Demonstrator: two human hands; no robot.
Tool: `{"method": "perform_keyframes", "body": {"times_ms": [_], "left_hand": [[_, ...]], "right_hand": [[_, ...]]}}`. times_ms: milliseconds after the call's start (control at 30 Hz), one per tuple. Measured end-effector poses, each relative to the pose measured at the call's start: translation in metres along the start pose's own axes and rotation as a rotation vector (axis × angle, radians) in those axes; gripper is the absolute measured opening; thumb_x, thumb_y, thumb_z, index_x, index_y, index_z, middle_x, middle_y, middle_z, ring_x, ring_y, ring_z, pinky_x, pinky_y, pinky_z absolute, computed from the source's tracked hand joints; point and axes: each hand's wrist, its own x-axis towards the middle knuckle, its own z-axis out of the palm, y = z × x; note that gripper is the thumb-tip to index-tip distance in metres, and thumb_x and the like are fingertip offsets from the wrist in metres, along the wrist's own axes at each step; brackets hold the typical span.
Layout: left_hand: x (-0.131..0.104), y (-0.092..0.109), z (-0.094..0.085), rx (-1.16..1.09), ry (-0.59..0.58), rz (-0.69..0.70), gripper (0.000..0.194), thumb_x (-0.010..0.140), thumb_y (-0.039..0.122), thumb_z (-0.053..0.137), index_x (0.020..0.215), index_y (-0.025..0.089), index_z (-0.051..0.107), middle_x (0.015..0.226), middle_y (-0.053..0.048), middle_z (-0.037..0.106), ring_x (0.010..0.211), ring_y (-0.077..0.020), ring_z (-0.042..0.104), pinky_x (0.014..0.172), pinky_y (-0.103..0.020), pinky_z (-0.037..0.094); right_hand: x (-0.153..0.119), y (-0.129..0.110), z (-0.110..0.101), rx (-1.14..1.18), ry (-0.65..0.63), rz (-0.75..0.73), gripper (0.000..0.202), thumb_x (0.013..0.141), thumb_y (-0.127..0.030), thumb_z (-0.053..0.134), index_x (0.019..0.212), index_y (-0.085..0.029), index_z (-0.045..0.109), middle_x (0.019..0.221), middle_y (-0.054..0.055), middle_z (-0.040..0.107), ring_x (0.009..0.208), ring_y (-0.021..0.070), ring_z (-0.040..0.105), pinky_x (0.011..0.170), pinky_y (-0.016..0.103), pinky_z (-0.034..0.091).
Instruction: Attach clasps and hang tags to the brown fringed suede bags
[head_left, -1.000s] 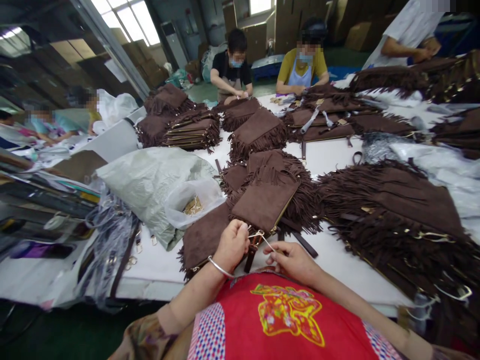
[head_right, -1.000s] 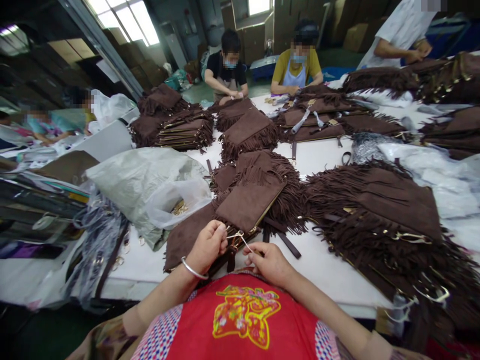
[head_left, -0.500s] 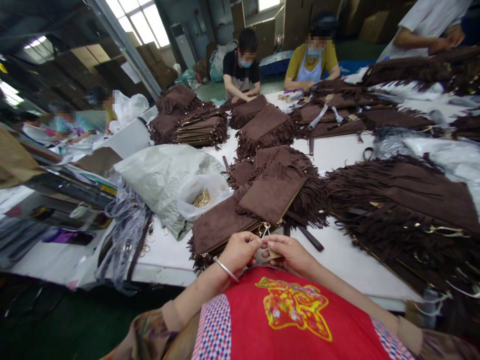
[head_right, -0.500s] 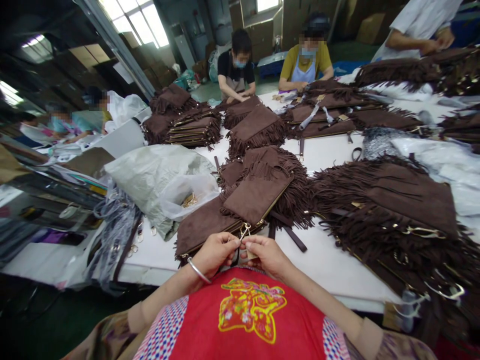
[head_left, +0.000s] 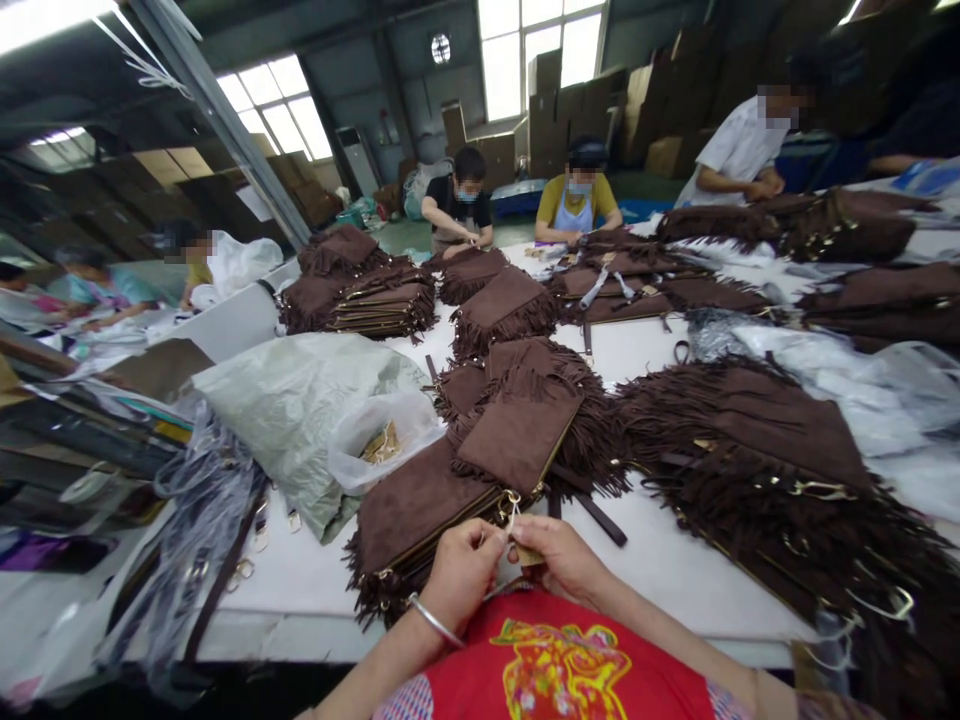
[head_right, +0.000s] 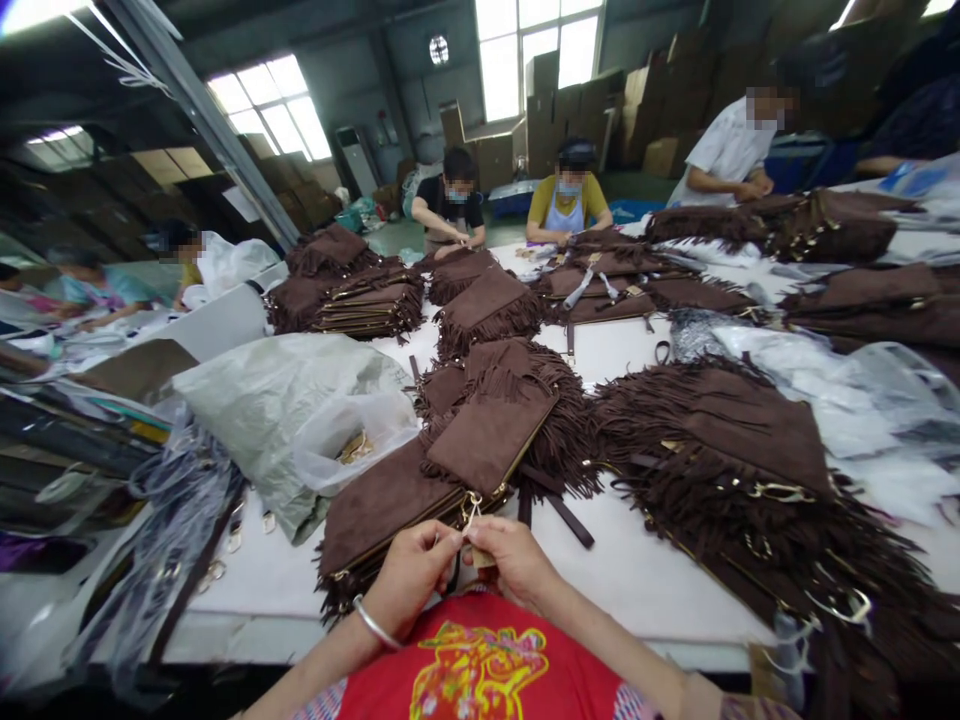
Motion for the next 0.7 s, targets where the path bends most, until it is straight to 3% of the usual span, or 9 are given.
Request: {"method": "perform_keyframes", "body": {"times_ms": [133,233,300,400,533,700], "left_hand": [[0.0,0.008,-0.004,-0.205,0.022,0.022,0.031,0.074,0.044,0.068,0.073,0.014,0.06,0.052,0.006,0.045,0.045,-0.0062,0.036,0.042,-0.018,0.026],[-0.002,0.018,-0.008,-0.559,-0.159,-0.032,0.036,0.074,0.047,0.071,0.081,0.016,0.055,0.061,0.005,0.045,0.048,-0.0047,0.033,0.041,-0.016,0.019],[-0.004,0.021,-0.011,-0.68,-0.3,-0.077,0.038,0.075,0.049,0.071,0.078,0.016,0.051,0.066,0.004,0.047,0.047,-0.0035,0.031,0.04,-0.015,0.017],[-0.005,0.02,-0.013,-0.58,-0.43,-0.06,0.042,0.079,0.052,0.067,0.07,0.015,0.049,0.062,0.003,0.05,0.044,-0.0027,0.033,0.04,-0.016,0.021],[-0.005,0.014,-0.012,-0.368,-0.537,-0.071,0.039,0.076,0.048,0.073,0.084,0.012,0.06,0.077,-0.007,0.064,0.064,-0.0111,0.058,0.052,-0.018,0.038],[0.0,0.01,-0.006,-0.436,-0.634,-0.125,0.05,0.066,0.048,0.081,0.1,0.015,0.065,0.091,-0.01,0.065,0.083,-0.0208,0.067,0.057,-0.021,0.046]], "right_hand": [[0.002,-0.002,0.0,-0.217,0.092,-0.036,0.025,0.068,-0.04,0.069,0.077,-0.017,0.065,0.055,-0.001,0.063,0.042,0.0087,0.044,0.042,0.02,0.028],[-0.001,-0.006,-0.004,-0.329,0.072,-0.082,0.024,0.072,-0.04,0.067,0.08,-0.017,0.068,0.057,-0.001,0.063,0.046,0.01,0.049,0.044,0.02,0.029],[-0.005,-0.01,-0.008,-0.301,0.013,-0.113,0.027,0.074,-0.043,0.067,0.085,-0.018,0.07,0.063,0.0,0.066,0.052,0.0113,0.055,0.047,0.02,0.031],[-0.011,-0.014,-0.011,-0.115,-0.021,-0.155,0.03,0.074,-0.042,0.069,0.091,-0.017,0.071,0.083,0.004,0.071,0.066,0.0135,0.062,0.052,0.021,0.035],[-0.009,-0.01,-0.006,0.162,-0.008,-0.17,0.037,0.068,-0.041,0.076,0.094,-0.015,0.072,0.088,0.007,0.071,0.066,0.0141,0.061,0.055,0.024,0.04],[0.0,0.0,-0.003,0.18,-0.052,-0.172,0.052,0.069,-0.054,0.075,0.105,-0.017,0.073,0.117,0.013,0.068,0.102,0.0258,0.062,0.076,0.033,0.049]]}}
